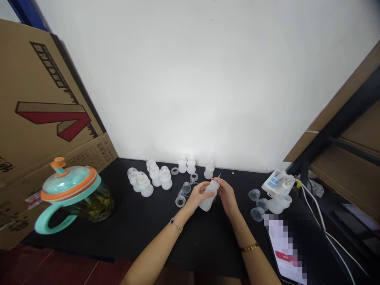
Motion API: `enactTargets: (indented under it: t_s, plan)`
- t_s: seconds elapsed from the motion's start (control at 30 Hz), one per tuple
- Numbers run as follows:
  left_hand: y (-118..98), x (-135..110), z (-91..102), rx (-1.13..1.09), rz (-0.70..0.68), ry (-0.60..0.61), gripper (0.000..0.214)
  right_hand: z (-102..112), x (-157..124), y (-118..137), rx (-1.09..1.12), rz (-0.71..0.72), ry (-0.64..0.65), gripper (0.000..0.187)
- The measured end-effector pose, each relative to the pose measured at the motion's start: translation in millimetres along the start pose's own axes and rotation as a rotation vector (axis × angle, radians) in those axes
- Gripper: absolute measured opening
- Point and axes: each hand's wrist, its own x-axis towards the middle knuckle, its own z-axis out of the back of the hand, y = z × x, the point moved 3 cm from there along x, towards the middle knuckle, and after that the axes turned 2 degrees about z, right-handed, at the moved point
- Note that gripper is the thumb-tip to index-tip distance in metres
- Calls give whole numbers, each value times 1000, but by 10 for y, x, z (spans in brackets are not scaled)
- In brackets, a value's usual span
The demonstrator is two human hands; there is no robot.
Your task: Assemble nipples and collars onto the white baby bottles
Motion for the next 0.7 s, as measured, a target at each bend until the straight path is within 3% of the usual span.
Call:
enactTargets:
  t_s: [0.7]
  plan:
    - [25,4,4,-20,25,-29,58,13,-8,0,-3,24,-71,24]
